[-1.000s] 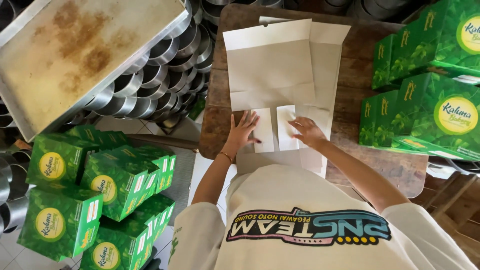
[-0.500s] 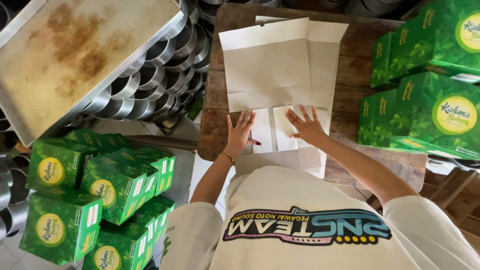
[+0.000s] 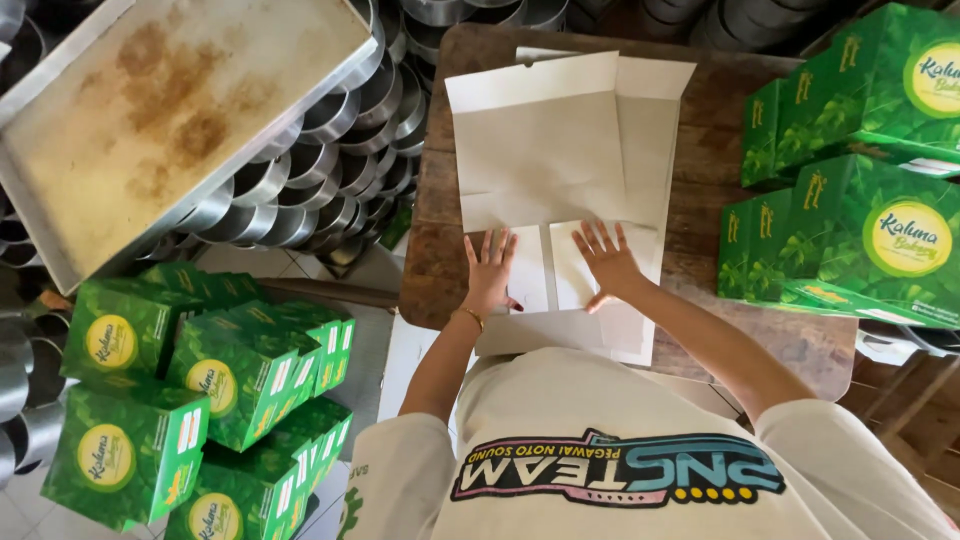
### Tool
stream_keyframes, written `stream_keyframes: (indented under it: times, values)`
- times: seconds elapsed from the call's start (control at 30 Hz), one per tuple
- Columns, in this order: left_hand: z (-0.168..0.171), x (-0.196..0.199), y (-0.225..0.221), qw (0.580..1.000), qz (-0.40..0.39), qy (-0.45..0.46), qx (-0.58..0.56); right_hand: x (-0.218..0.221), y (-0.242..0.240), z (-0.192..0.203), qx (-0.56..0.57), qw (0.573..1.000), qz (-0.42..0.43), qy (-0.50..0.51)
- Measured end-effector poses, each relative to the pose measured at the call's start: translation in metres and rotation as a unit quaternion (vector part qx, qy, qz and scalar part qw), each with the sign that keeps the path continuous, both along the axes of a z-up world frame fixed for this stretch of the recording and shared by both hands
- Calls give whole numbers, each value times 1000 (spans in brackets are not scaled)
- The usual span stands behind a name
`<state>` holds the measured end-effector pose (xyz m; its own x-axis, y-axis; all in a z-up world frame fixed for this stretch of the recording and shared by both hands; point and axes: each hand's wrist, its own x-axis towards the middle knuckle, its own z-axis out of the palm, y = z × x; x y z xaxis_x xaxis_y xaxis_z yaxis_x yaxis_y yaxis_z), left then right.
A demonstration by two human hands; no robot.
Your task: The person folds flat printed cardboard boxes into open bakery boxes at a wooden table. They take each flat box, fold in the side flaps and end walls, press the corners to lock the shape, and set the finished open box on the table beside stacks of folded green printed boxes.
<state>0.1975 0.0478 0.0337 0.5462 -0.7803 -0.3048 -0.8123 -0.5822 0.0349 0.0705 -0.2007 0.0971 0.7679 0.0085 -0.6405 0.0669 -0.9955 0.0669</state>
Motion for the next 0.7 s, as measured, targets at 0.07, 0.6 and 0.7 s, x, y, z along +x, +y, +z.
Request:
stream_keyframes:
  times: [0.07,0.6,0.7]
  values:
    - [10,6,-4,1000,5,1,0,5,6,0,-16,1000,-4,-4]
    - [26,-143,73,933,345,86,-58,-127,7,-34,135,948,-269,-102]
    - [56,-146,63,885,443,118,-81,-122,6,-22,109,955,-265,-80]
